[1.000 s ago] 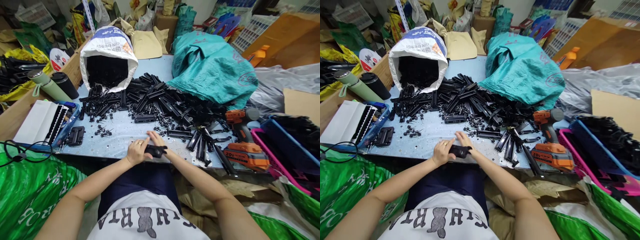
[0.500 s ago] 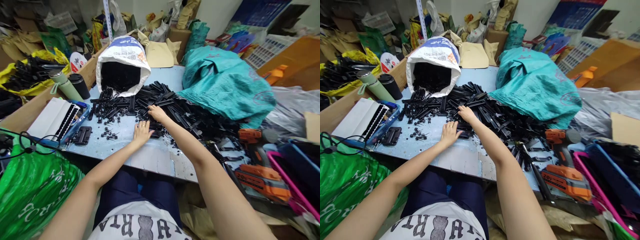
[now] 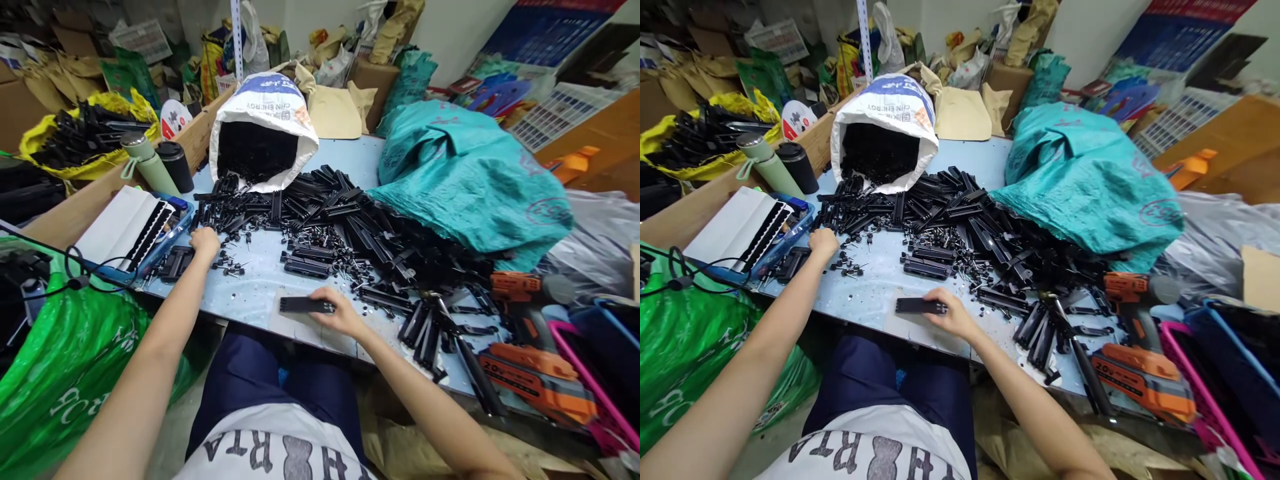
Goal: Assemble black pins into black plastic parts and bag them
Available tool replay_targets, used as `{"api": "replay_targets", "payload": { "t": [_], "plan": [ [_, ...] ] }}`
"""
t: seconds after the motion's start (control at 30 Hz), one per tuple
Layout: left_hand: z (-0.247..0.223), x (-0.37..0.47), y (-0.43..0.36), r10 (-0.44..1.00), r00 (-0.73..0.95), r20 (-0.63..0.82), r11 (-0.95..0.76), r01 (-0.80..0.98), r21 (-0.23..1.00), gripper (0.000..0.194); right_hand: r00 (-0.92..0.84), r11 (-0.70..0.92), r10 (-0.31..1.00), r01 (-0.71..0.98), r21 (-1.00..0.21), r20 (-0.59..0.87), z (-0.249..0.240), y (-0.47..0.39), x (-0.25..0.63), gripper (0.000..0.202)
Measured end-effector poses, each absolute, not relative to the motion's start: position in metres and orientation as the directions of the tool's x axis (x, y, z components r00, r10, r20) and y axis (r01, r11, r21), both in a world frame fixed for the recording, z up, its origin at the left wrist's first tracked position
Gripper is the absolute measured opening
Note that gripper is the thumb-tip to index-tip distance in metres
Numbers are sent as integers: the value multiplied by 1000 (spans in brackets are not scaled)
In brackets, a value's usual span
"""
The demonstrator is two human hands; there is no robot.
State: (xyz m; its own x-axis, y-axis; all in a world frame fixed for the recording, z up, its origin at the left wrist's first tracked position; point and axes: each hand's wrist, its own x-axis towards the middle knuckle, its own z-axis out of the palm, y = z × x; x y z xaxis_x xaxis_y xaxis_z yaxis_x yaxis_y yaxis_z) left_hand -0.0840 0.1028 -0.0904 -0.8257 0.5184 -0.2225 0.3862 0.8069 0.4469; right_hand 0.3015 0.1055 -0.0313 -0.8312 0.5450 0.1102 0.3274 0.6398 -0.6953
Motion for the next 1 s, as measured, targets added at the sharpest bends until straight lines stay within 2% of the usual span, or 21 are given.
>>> {"api": "replay_targets", "payload": {
  "t": [0.07,0.13,0.2,0.23,0.3,0.4,0.47,0.53,0.67,0.77,0.87,1.0],
  "plan": [
    [-85,-74,88,572,-815,-94,696,421,581,19,-860,741,507,405,-535,50,-39,101,319,27],
    [-79,-54,74,634,-766,107,469,491,734,25,-874,818,485,446,-364,17,-44,95,321,37],
    [-73,-24,60,678,-692,250,259,542,800,31,-881,846,473,456,-275,-7,-48,88,310,44],
    [-70,-6,53,713,-648,269,198,554,808,32,-871,831,492,473,-295,-9,-49,85,302,43],
    [-64,28,39,806,-511,298,34,542,840,30,-791,693,612,542,-475,-8,-50,82,285,42],
    [-54,69,22,939,-181,291,-188,438,879,31,-590,225,793,514,-828,-151,-44,81,271,51],
    [-46,84,15,971,-23,239,-209,409,888,31,-562,-28,783,397,-917,-267,-37,80,269,56],
    [-40,93,11,981,13,191,-177,447,877,29,-586,-146,752,298,-943,-301,-31,78,270,60],
    [-38,103,9,983,-41,181,-141,467,873,34,-546,-181,782,261,-948,-300,-30,75,278,61],
    [-43,112,10,990,-31,139,-115,396,911,25,-509,-165,806,297,-940,-303,-31,73,283,60],
    [-46,124,10,994,-60,87,-67,281,957,23,-535,-190,792,242,-951,-295,-29,70,284,62],
    [-43,134,6,985,-119,126,-99,213,972,23,-543,-202,800,159,-966,-257,-24,65,283,63]
  ]
}}
